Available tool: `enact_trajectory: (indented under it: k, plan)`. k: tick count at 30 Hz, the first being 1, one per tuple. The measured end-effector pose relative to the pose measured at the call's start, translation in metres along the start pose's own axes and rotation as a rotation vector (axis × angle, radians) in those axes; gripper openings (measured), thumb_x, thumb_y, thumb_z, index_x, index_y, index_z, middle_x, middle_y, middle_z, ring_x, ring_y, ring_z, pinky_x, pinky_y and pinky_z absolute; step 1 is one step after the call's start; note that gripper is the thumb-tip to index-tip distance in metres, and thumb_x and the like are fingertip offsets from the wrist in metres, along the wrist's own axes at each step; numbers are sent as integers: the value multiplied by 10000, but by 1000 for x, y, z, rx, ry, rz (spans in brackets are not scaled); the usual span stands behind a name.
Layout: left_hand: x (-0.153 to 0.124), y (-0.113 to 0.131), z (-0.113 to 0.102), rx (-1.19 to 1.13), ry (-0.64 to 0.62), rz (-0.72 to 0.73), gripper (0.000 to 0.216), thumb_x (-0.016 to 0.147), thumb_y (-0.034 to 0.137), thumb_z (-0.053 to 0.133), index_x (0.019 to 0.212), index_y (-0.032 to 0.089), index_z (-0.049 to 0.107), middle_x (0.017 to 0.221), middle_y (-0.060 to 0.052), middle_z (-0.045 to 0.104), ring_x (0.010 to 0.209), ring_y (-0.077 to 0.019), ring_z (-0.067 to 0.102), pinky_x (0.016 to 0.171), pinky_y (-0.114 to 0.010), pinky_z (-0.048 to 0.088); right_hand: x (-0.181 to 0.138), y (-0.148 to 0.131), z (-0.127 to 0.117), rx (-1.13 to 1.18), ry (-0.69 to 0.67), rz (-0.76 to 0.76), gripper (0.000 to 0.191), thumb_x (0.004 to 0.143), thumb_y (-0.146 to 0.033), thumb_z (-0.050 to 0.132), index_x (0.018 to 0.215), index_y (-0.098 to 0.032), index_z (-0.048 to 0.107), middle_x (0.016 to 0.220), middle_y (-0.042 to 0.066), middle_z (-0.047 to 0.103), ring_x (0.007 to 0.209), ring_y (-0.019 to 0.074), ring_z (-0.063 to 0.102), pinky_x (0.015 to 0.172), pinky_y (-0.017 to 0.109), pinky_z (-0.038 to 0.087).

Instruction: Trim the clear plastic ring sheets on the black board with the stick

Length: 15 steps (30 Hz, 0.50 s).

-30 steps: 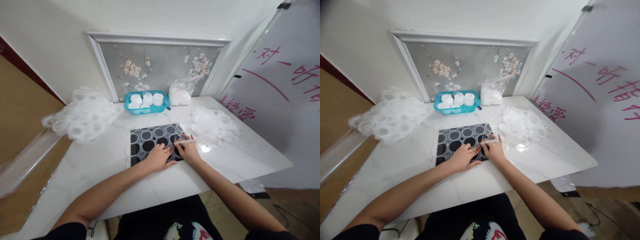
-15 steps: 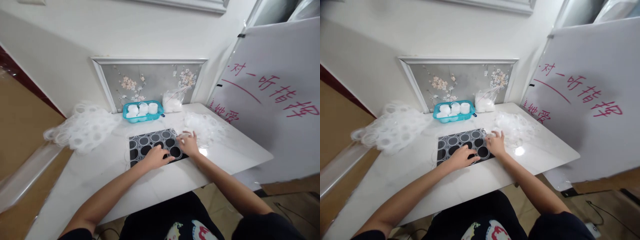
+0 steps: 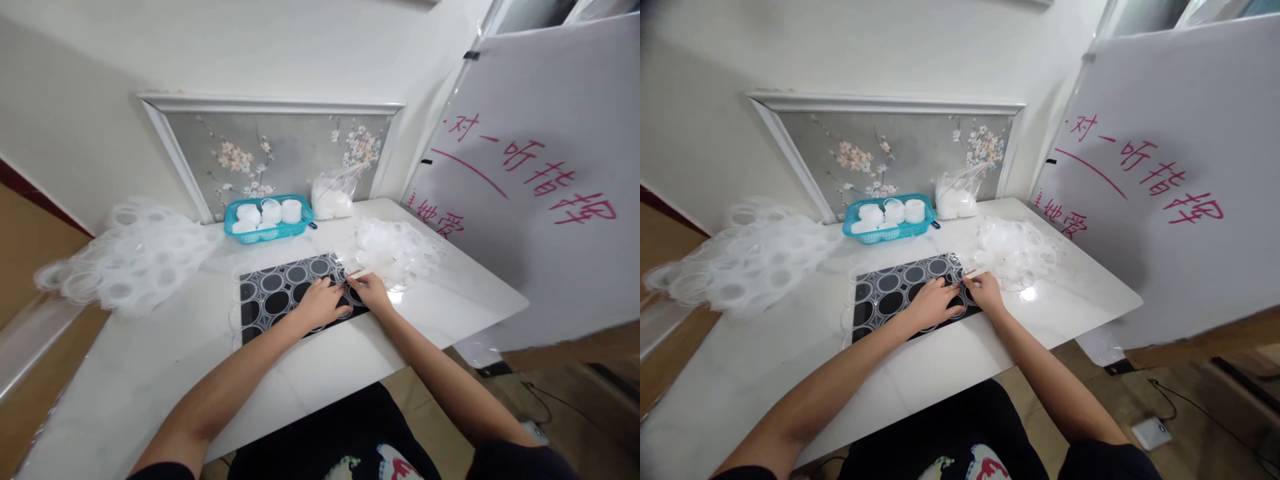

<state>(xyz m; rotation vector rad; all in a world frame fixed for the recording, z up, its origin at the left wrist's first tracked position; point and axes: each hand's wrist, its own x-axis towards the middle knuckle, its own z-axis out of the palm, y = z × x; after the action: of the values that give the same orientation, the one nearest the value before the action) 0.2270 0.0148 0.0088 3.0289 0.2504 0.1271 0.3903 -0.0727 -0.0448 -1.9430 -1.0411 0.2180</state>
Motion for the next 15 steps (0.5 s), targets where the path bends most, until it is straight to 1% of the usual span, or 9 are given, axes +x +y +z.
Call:
enact_trajectory:
  k: [4,11,13,15]
  plan:
    - [-2,-2,4,0,-7,2,443,964,478,547,1255,155,632,1358,-83,626,1099,-297,563,918,-408,416,-1,2,0,14,-12,10,277,829,-419,617,760,-202,776,916,78,792,943,278,713,875,377,539]
    - [-2,-3,7,0,3,6,446,966,472,539,1254,145,631,1355,-94,627,1083,-293,565,909,-411,418,-3,0,-3,36,-19,-29,273,847,-409,591,767,-212,762,948,76,786,964,284,712,888,407,539]
    - [-2,-5,7,-4,12,11,450,965,477,539,1260,150,630,1348,-92,632,1075,-288,568,906,-409,424,-4,-2,-4,29,-6,-61,254,845,-391,592,772,-215,760,948,79,785,962,287,712,898,415,537]
    - [-3,-6,7,-9,19,10,447,961,481,545,1257,159,635,1338,-91,639,1071,-284,572,899,-403,430,-6,-4,-4,2,0,-135,247,858,-365,575,785,-217,758,930,77,787,952,282,709,943,431,517]
